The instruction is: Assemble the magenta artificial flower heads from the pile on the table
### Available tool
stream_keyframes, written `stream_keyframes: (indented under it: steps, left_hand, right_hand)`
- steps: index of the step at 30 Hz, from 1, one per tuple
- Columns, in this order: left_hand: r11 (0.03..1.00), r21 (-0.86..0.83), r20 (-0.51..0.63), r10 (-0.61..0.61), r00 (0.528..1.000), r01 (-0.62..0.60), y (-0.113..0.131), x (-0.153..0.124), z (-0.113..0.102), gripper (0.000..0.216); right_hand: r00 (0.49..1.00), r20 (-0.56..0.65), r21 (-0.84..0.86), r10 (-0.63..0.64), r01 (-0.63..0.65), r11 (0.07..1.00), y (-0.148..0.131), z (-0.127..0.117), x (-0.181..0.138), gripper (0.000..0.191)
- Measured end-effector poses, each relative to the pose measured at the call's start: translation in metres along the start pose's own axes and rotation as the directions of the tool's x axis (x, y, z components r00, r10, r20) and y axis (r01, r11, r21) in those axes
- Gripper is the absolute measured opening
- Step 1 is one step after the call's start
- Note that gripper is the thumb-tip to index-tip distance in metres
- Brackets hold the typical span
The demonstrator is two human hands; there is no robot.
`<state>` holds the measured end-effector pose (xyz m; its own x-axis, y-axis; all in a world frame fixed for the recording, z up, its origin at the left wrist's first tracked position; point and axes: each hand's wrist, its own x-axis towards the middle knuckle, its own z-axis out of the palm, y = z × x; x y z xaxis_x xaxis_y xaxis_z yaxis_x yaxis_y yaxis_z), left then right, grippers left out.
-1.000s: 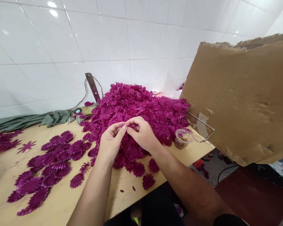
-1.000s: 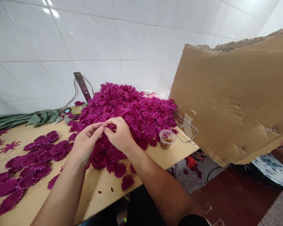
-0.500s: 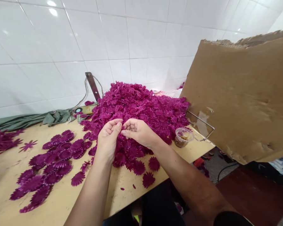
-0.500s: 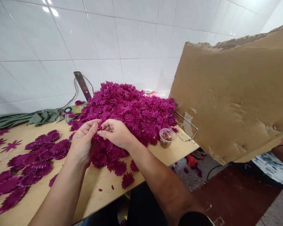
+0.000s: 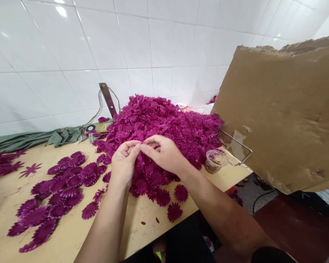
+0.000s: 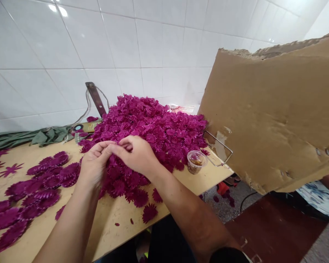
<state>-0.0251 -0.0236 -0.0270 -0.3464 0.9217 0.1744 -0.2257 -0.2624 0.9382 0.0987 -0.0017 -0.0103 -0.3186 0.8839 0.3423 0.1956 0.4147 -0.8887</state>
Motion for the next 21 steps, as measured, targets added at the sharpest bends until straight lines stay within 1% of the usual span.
stream_keyframes:
  steps: [1, 2, 3, 6, 9, 11, 12, 13, 15, 16, 18, 20, 21]
  left_hand:
    - [1.000, -0.007, -0.006, 0.001, 1.000, -0.001, -0.002, 0.001, 0.001, 0.042]
    - [1.000, -0.018, -0.010, 0.001, 1.000, -0.001, -0.003, 0.001, 0.001, 0.042]
    - [1.000, -0.028, -0.007, -0.006, 1.000, 0.006, -0.004, 0.001, 0.001, 0.043]
    - [0.998, -0.045, 0.054, -0.040, 0.998, 0.042, -0.004, -0.001, -0.002, 0.044]
    - [1.000, -0.027, 0.072, -0.012, 0.997, 0.014, -0.002, -0.005, -0.004, 0.047]
    - [1.000, -0.022, 0.052, 0.017, 0.999, -0.016, -0.001, -0.006, -0.004, 0.047]
    - [0.999, -0.026, 0.042, 0.028, 0.999, -0.027, 0.000, -0.006, -0.004, 0.046]
    - [0.999, -0.027, 0.035, 0.037, 0.999, -0.036, 0.001, -0.005, -0.005, 0.045]
    - [0.998, 0.001, 0.016, 0.069, 0.997, -0.069, 0.000, -0.002, -0.005, 0.043]
    - [0.995, 0.039, 0.010, 0.095, 0.995, -0.096, -0.001, 0.000, -0.005, 0.043]
    - [0.974, 0.162, -0.005, 0.159, 0.987, -0.156, -0.004, 0.005, -0.005, 0.040]
    - [0.923, 0.313, -0.021, 0.242, 0.970, -0.224, -0.008, 0.010, -0.007, 0.034]
    - [0.890, 0.379, -0.022, 0.282, 0.959, -0.253, -0.009, 0.014, -0.010, 0.030]
  right_hand:
    - [0.997, 0.074, 0.045, 0.021, -0.024, 0.999, -0.002, 0.005, -0.004, 0.020]
    - [0.993, 0.111, 0.081, 0.044, -0.053, 0.995, -0.003, 0.010, -0.006, 0.019]
    - [0.992, 0.110, 0.107, 0.060, -0.072, 0.992, -0.003, 0.013, -0.007, 0.019]
    - [0.997, 0.039, 0.152, 0.061, -0.066, 0.986, -0.001, 0.017, -0.004, 0.015]
    - [1.000, -0.016, 0.157, 0.004, -0.001, 0.988, 0.004, 0.014, 0.003, 0.010]
    - [0.997, -0.078, 0.110, -0.029, 0.037, 0.993, 0.009, 0.009, 0.010, 0.010]
    - [0.992, -0.128, 0.076, -0.017, 0.027, 0.997, 0.012, 0.005, 0.015, 0.010]
    - [0.982, -0.187, 0.041, 0.012, -0.004, 0.999, 0.015, 0.000, 0.021, 0.010]
    - [0.945, -0.318, -0.028, 0.074, -0.087, 0.996, 0.023, -0.013, 0.035, 0.009]
    - [0.927, -0.368, -0.070, 0.071, -0.104, 0.992, 0.026, -0.019, 0.040, 0.010]
    - [0.907, -0.421, -0.212, -0.027, -0.069, 0.975, 0.031, -0.031, 0.047, 0.021]
    - [0.893, -0.411, -0.377, -0.184, 0.017, 0.926, 0.032, -0.039, 0.045, 0.029]
    - [0.884, -0.391, -0.441, -0.256, 0.064, 0.895, 0.032, -0.042, 0.040, 0.029]
